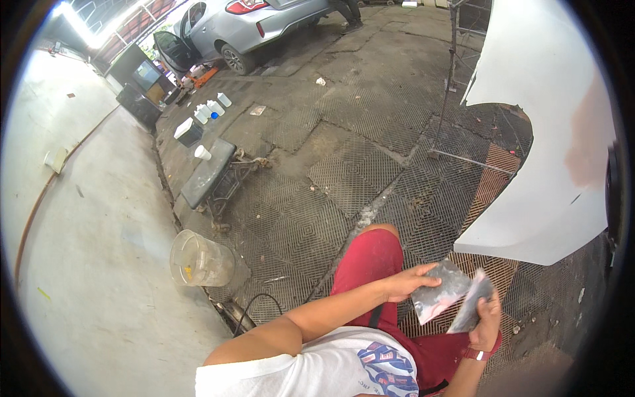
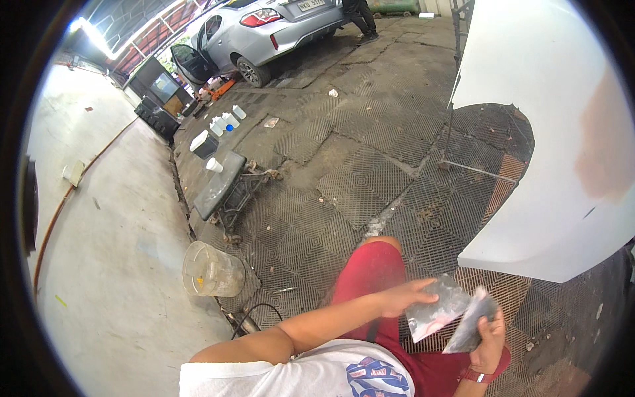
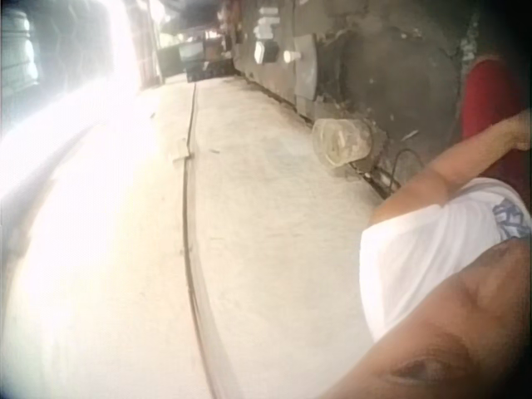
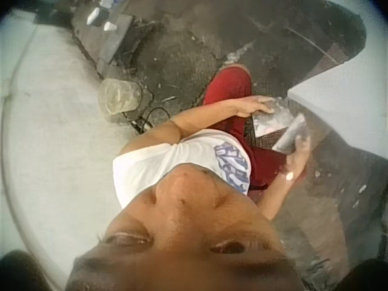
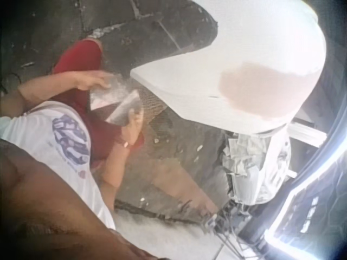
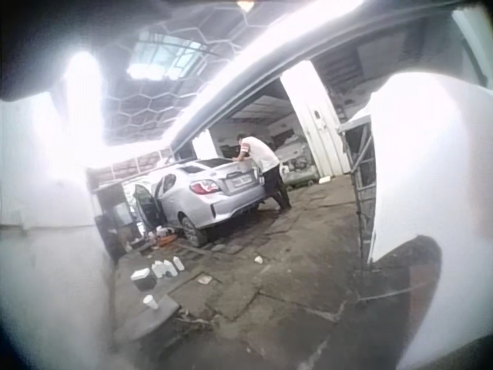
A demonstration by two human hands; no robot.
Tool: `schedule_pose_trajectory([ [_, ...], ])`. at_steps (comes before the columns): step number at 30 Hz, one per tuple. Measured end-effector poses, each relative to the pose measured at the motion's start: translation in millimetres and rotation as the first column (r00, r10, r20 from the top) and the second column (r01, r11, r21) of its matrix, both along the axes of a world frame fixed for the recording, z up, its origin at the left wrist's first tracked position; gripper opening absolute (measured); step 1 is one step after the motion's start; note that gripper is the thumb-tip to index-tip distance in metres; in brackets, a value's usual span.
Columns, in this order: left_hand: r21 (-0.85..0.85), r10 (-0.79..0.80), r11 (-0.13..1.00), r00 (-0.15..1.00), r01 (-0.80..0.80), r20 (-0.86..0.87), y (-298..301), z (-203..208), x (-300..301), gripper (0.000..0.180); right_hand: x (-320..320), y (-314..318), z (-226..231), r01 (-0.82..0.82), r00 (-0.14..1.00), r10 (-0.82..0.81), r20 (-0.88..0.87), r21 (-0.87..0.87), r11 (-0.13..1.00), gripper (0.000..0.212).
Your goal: The person walks through a garage, retrieves sandpaper, and sands a white car bumper. They handle sandpaper sheets, dip one in water, and rub the surface of the bumper with the sandpaper.
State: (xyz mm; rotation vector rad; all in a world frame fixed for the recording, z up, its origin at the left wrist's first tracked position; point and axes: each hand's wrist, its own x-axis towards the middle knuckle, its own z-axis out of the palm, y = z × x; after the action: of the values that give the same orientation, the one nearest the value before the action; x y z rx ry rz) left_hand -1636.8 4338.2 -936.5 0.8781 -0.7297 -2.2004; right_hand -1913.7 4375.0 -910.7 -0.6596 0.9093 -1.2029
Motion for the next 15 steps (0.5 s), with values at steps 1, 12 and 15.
schedule_pose_trajectory([
  [1,0.014,-0.073,0.997,0.985,0.076,-0.156,1,1,-1,0.076,2,7,-13,-0.027,0.999,0.026,-0.041,-0.018,0.999,0.056],
  [12,-0.622,0.451,0.782,0.644,0.049,0.618,0,11,-26,0.052,62,10,24,-0.463,-0.044,-0.348,-0.936,-0.290,0.838,0.052],
  [15,-0.539,0.541,0.809,0.659,-0.236,0.523,4,10,-25,0.057,61,26,12,-0.562,0.013,-0.294,-0.956,-0.251,0.789,0.057],
])
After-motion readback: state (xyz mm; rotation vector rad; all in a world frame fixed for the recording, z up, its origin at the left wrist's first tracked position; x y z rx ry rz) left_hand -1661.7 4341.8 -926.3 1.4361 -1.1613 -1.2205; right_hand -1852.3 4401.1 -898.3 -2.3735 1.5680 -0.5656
